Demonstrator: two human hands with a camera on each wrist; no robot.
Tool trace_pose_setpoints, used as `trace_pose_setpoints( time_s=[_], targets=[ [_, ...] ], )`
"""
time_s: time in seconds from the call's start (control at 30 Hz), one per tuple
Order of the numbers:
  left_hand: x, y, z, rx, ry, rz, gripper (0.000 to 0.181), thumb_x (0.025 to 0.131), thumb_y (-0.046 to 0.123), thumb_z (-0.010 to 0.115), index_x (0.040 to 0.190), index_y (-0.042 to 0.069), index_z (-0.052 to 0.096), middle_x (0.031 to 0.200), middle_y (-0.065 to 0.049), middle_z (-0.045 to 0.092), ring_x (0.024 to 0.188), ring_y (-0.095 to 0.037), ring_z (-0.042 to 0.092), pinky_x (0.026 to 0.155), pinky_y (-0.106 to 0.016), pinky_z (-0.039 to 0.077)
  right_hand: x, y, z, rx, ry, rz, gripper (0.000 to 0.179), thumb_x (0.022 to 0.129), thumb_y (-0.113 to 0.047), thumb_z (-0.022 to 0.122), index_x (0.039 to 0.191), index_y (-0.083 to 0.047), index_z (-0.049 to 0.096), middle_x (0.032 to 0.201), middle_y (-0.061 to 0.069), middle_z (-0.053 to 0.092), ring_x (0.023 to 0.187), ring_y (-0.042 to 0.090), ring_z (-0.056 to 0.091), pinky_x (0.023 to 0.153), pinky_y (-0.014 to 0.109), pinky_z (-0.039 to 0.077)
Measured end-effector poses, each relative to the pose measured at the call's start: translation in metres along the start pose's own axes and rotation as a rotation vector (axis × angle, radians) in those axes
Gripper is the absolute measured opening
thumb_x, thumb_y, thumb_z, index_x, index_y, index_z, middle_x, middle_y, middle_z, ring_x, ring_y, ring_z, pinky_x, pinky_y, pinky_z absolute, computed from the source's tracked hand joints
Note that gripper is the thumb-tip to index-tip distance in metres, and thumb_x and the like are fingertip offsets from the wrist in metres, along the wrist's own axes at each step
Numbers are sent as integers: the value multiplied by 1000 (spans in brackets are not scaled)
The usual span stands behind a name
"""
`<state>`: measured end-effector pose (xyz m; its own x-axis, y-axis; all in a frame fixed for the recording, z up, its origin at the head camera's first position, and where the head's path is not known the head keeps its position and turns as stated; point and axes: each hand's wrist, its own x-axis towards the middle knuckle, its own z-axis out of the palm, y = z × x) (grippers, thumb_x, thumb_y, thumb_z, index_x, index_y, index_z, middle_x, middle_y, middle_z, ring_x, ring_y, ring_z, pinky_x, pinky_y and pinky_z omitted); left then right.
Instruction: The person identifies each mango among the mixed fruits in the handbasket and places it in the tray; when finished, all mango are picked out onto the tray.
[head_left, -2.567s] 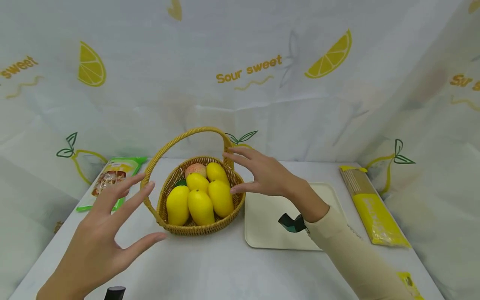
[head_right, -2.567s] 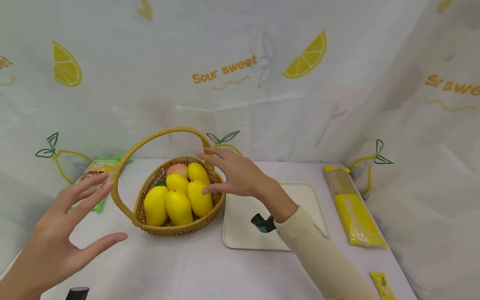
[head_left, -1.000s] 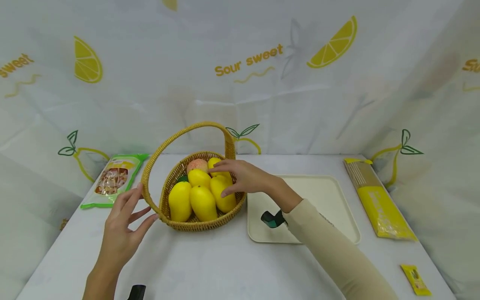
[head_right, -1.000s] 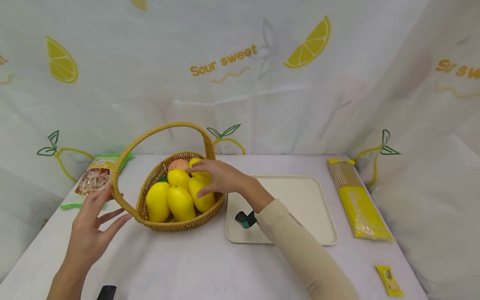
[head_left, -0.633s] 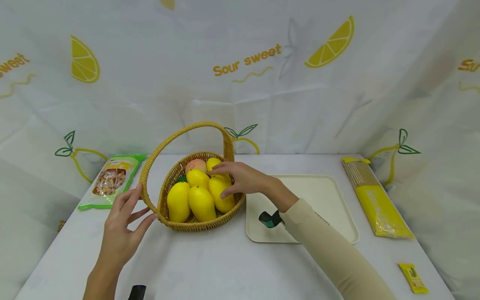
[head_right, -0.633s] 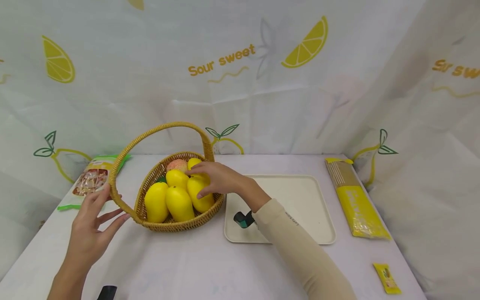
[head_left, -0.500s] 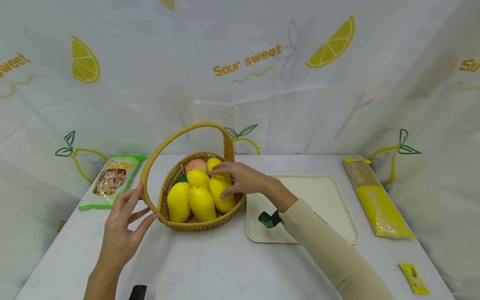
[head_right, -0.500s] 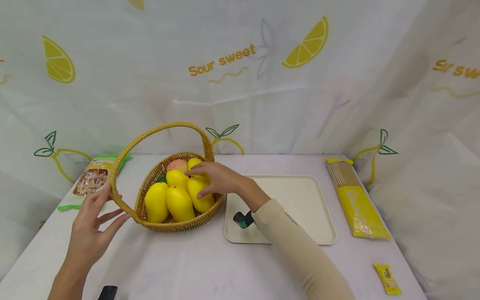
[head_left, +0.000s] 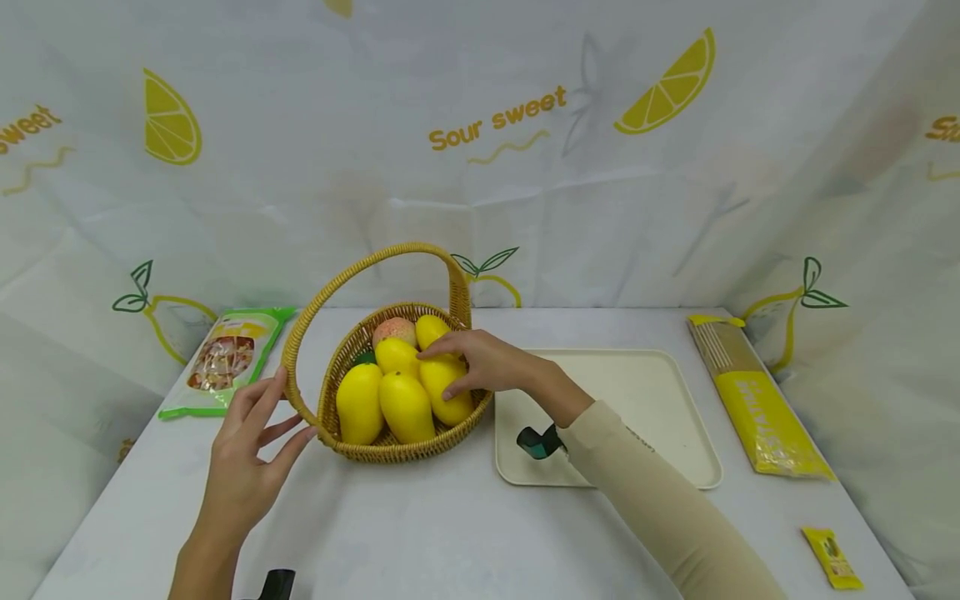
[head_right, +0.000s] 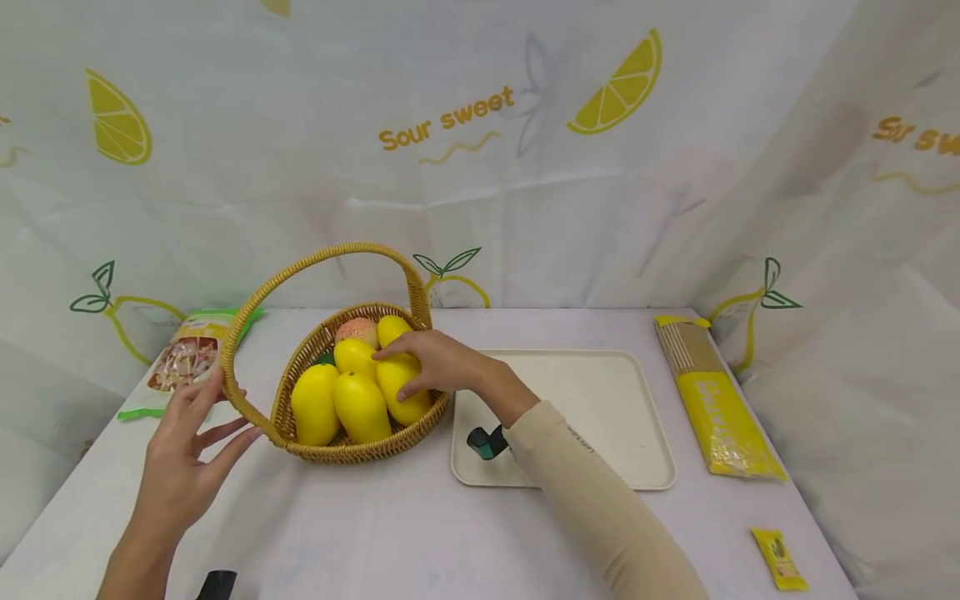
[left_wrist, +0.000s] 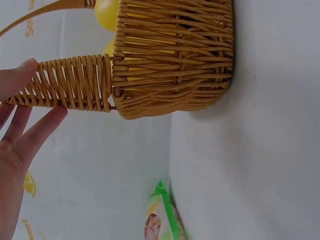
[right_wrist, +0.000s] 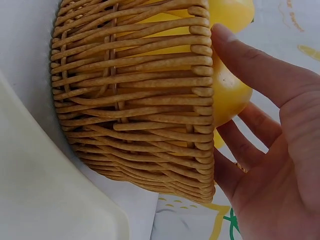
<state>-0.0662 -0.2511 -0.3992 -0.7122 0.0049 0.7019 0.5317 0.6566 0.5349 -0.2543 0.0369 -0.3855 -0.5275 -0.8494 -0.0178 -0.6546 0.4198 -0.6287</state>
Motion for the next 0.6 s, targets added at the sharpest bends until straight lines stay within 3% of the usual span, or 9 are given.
trace_pose_setpoints(
  time_s=[0.33,0.53,0.6],
  targets=[
    [1,1,1,-12,2,-9,77,87,42,65,149,-1,48,139,19,43,124,6,51,91,0,51,-2,-1,-1,-22,12,-37,58,85,-23,83,140,-16,64,145,1,61,142,22,50,127,42,40],
    [0,1,0,-7,-13,-11,77,89,43,63,150,0,47,138,19,42,124,7,50,90,0,52,-5,-3,1,-5,26,-15,58,86,-23,83,140,-16,64,146,0,61,143,22,50,127,42,39],
    [1,3,-3,2,-30,-38,75,89,39,63,151,1,46,137,19,41,125,8,49,91,-1,52,-5,-4,0,0,35,-13,57,86,-23,82,140,-17,64,146,-1,60,143,21,49,128,41,39]
  ],
)
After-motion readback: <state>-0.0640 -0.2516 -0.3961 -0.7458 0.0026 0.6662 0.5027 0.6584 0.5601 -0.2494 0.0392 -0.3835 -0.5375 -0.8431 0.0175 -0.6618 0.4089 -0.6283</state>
